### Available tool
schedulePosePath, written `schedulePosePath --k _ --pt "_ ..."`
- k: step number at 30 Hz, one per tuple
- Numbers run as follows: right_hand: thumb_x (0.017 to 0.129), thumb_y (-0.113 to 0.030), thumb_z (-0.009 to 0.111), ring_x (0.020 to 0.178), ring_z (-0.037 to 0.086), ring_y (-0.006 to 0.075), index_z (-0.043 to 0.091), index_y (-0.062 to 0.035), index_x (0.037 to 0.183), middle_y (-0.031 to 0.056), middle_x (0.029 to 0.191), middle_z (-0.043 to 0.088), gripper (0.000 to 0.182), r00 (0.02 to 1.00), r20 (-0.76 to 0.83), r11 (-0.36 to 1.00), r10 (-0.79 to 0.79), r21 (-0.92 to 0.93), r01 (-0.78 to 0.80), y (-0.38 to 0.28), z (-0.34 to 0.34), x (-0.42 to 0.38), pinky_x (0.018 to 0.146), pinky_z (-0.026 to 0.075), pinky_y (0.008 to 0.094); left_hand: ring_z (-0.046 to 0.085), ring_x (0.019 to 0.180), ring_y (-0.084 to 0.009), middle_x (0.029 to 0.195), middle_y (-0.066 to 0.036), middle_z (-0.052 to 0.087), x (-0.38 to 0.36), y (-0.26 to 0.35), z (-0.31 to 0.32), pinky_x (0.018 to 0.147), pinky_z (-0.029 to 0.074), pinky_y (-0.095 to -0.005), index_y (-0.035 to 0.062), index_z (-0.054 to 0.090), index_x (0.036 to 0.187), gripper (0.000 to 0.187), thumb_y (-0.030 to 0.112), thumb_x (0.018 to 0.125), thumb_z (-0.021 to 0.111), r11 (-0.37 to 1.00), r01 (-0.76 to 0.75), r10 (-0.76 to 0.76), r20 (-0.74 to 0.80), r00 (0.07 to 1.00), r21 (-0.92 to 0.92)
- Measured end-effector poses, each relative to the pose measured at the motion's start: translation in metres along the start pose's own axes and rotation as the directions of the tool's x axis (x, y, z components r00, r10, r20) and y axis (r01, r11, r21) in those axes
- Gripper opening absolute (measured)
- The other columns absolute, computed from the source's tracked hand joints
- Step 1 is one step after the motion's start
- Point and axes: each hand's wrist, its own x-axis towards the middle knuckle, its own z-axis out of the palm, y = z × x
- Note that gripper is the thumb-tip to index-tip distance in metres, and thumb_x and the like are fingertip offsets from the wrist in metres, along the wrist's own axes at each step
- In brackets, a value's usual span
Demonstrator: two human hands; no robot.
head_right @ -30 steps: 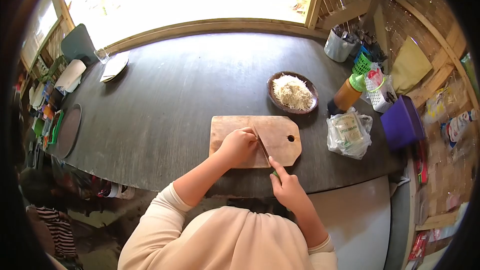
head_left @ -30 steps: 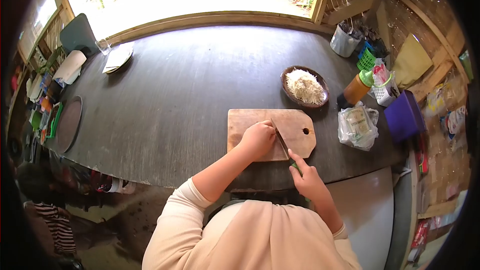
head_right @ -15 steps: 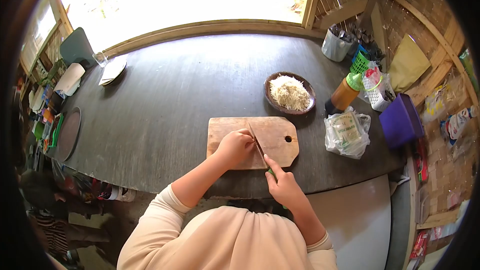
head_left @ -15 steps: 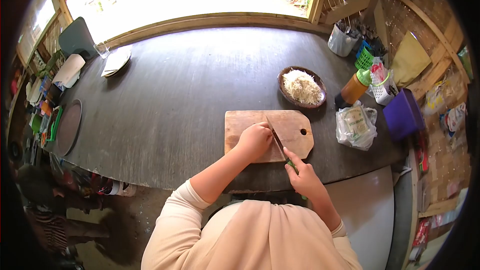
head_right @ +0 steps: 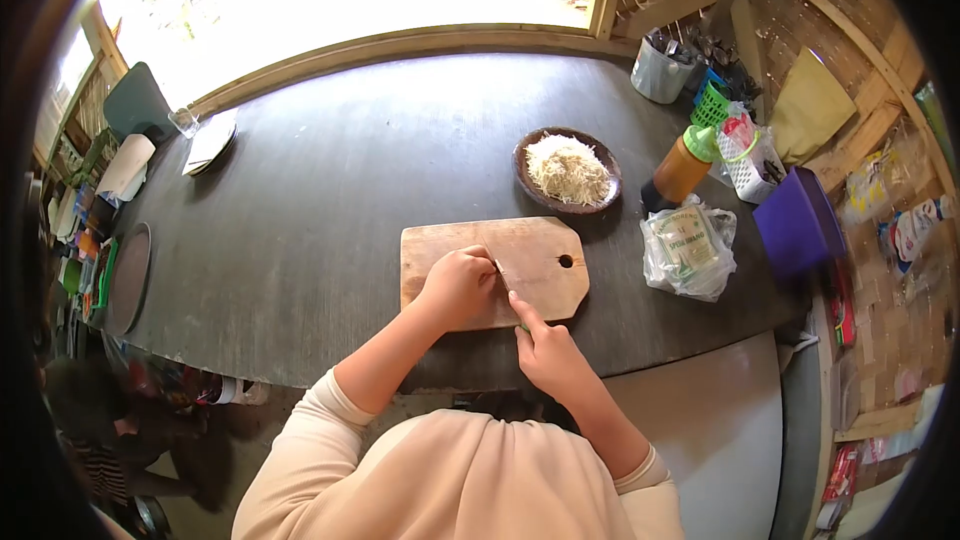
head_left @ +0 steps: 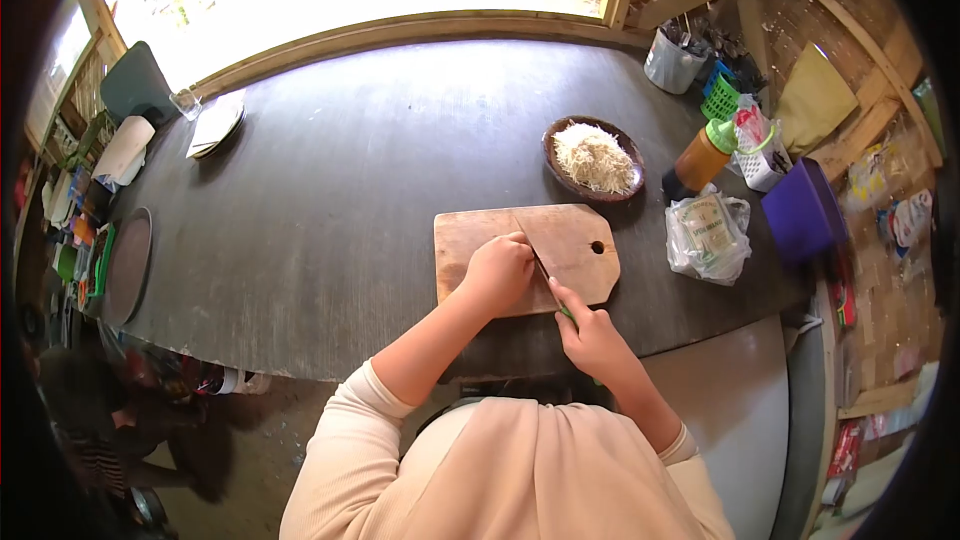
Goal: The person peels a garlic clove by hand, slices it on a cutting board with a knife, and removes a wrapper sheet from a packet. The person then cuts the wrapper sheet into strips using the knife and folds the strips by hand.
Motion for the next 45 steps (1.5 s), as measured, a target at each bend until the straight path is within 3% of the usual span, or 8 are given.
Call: schedulePosePath --k 10,12,19,22,24,27,43,45 --pt "0.092 -0.009 0.051 0.081 0.061 0.0483 0.049 -0.0076 0.137 0.0338 0.081 0.059 0.045 0.950 -0.155 0.962 -0.272 -0.030 0.271 0.018 0.013 0.007 0.073 0.049 0.0478 0.065 0.083 -0.0302 0.092 -0.009 0.067 -0.003 -0.004 0.003 0.075 0.053 -0.0392 0.0028 0.072 0.080 0.012 0.012 0.080 0.064 1.000 -0.012 0.012 -0.014 1.000 0.017" --pt "0.092 -0.009 0.051 0.078 0.062 0.0470 0.048 -0.0088 0.138 0.0326 0.079 0.060 0.046 0.998 -0.053 0.999 -0.036 0.011 0.037 0.004 0.001 -0.015 0.070 0.050 0.0453 0.065 0.083 -0.0302 0.092 -0.009 0.067 -0.004 -0.004 0.005 0.075 0.053 -0.0387 0.0030 0.072 0.082 0.012 0.012 0.080 0.064 1.000 0.003 -0.002 -0.016 1.000 0.031" --pt "0.092 -0.012 0.054 0.068 0.063 0.0433 0.047 -0.0110 0.140 0.0291 0.073 0.059 0.048 0.999 0.000 0.998 0.048 0.047 -0.048 0.003 -0.011 -0.026 0.063 0.049 0.0407 0.065 0.083 -0.0302 0.091 -0.010 0.066 -0.006 0.000 -0.001 0.076 0.053 -0.0382 0.0031 0.073 0.081 0.013 0.013 0.082 0.064 0.999 0.026 -0.026 -0.020 0.999 -0.040" --pt "0.092 -0.013 0.055 0.060 0.061 0.0384 0.048 -0.0108 0.140 0.0278 0.071 0.059 0.048 0.997 -0.003 0.994 0.079 0.080 -0.078 0.004 -0.008 -0.017 0.062 0.048 0.0383 0.065 0.083 -0.0298 0.091 -0.010 0.067 -0.006 0.000 -0.001 0.076 0.053 -0.0379 0.0027 0.073 0.081 0.013 0.013 0.082 0.064 0.999 0.045 -0.045 -0.024 0.999 -0.013" --pt "0.095 -0.011 0.054 0.042 0.049 0.0105 0.045 -0.0161 0.144 0.0059 0.054 0.053 0.050 0.999 -0.034 0.991 -0.003 0.133 0.008 0.015 0.000 -0.011 0.046 0.045 0.0296 0.066 0.083 -0.0292 0.090 -0.009 0.067 -0.006 -0.006 0.003 0.076 0.053 -0.0378 0.0026 0.073 0.082 0.013 0.013 0.082 0.065 0.999 0.016 -0.017 -0.030 0.999 -0.038" --pt "0.095 -0.010 0.054 0.042 0.049 0.0100 0.046 -0.0165 0.144 0.0053 0.054 0.054 0.050 1.000 -0.029 0.987 -0.005 0.158 0.010 0.014 0.000 -0.008 0.046 0.045 0.0293 0.066 0.084 -0.0287 0.090 -0.009 0.067 -0.007 -0.007 0.005 0.076 0.053 -0.0376 0.0027 0.073 0.082 0.013 0.013 0.081 0.065 1.000 0.018 -0.019 -0.019 1.000 -0.020" --pt "0.094 -0.011 0.054 0.043 0.052 0.0145 0.048 -0.0135 0.141 0.0123 0.057 0.057 0.047 0.998 -0.052 0.991 -0.048 0.125 0.054 0.005 0.000 0.001 0.050 0.047 0.0322 0.065 0.087 -0.0282 0.091 -0.008 0.067 -0.006 -0.008 0.009 0.080 0.052 -0.0368 0.0037 0.073 0.080 0.012 0.012 0.081 0.064 1.000 0.020 -0.019 -0.028 0.999 0.009" --pt "0.092 -0.010 0.055 0.078 0.064 0.0444 0.050 -0.0088 0.137 0.0317 0.084 0.062 0.046 1.000 -0.023 0.993 0.016 0.114 -0.013 -0.003 -0.005 0.000 0.070 0.051 0.0385 0.065 0.087 -0.0281 0.091 -0.008 0.067 -0.006 -0.009 0.010 0.080 0.052 -0.0367 0.0034 0.072 0.079 0.012 0.012 0.081 0.064 1.000 0.008 -0.008 -0.024 1.000 0.016"
